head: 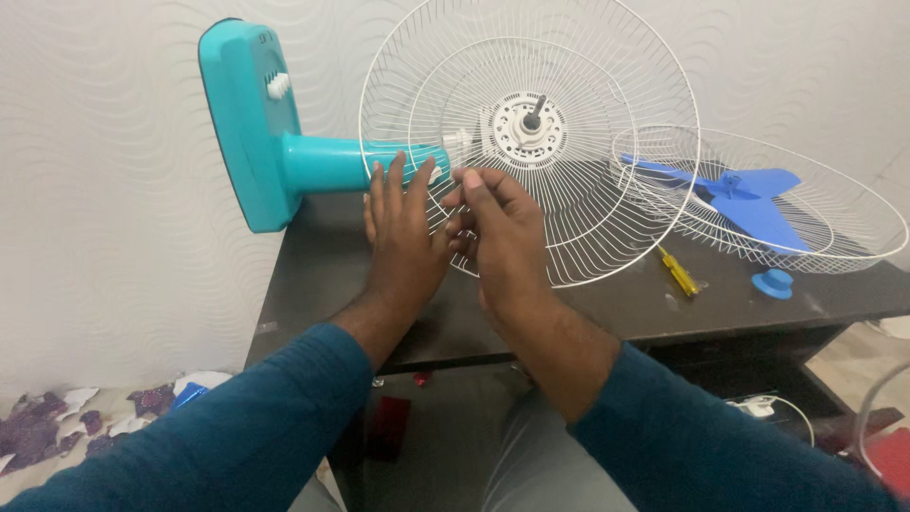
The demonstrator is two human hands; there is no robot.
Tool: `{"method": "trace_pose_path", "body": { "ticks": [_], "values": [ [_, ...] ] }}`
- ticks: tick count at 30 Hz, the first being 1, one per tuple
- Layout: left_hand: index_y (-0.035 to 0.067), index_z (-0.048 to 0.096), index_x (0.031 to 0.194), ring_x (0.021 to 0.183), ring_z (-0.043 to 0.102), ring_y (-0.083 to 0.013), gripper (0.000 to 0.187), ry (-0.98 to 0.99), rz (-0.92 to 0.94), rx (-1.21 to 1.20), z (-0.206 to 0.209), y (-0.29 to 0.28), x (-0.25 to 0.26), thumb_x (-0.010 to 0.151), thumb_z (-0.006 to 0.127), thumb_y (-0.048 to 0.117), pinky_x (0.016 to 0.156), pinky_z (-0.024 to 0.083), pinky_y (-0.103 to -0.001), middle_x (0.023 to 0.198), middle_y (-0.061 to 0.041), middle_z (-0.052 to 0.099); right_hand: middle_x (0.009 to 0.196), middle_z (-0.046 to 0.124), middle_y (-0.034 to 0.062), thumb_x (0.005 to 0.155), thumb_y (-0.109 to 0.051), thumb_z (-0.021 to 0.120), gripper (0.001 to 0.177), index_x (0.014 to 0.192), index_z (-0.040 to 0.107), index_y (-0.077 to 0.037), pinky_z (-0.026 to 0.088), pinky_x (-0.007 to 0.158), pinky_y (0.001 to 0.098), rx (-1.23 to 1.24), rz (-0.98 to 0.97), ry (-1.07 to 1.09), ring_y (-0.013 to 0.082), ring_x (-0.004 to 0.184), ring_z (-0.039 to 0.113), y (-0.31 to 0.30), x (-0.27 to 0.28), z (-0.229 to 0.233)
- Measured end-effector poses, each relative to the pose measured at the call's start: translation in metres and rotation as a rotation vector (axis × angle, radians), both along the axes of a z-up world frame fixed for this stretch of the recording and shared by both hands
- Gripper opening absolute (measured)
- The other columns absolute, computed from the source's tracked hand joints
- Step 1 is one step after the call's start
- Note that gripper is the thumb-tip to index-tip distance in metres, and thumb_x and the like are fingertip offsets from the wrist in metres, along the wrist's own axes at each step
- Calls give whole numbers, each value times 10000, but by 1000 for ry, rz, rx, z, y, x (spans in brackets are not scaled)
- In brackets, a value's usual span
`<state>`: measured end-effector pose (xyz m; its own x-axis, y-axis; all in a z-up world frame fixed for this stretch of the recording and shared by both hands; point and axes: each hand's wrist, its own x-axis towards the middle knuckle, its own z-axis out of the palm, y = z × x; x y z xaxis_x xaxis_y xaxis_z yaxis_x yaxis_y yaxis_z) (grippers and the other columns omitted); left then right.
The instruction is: The person disassembles a small electric fan on a table. They remove the front grille, unscrew the central cap, take off the fan blades, and then detach the rear grille from the motor housing.
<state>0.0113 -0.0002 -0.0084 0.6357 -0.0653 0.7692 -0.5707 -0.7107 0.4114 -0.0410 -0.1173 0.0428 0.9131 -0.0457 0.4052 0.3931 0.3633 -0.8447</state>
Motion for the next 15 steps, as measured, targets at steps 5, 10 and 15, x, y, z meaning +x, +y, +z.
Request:
{"method": "trace_pose_path", "body": {
  "ticks": [5, 10, 15],
  "values": [
    [114, 252, 1591, 1527, 59, -535, 887, -33, 61, 41, -1, 1, 0, 868, 765, 128, 1175, 114, -725, 1648, -286, 109, 1004, 682, 66, 990, -224, 659, 253, 1177, 629, -55, 580, 684, 273, -336, -291, -100, 116, 813, 642, -35, 53, 36],
    [137, 192, 1611, 1532, 80, -537, 957, 2, 51, -92, -2, 1, -1, 855, 779, 133, 1192, 188, -693, 1662, -275, 66, 1099, 663, 59, 957, -163, 710, 253, 1182, 619, -94, 591, 701, 290, -340, -537, -222, 136, 861, 650, -109, 98, 75],
    [134, 126, 1621, 1523, 122, -554, 1003, 17, 16, -128, -3, 3, 4, 860, 779, 104, 1190, 270, -661, 1656, -286, 46, 1005, 646, 81, 920, -91, 741, 247, 1133, 625, -47, 572, 677, 293, 38, -532, -117, 162, 792, 624, -171, 114, 84]
  ]
}}
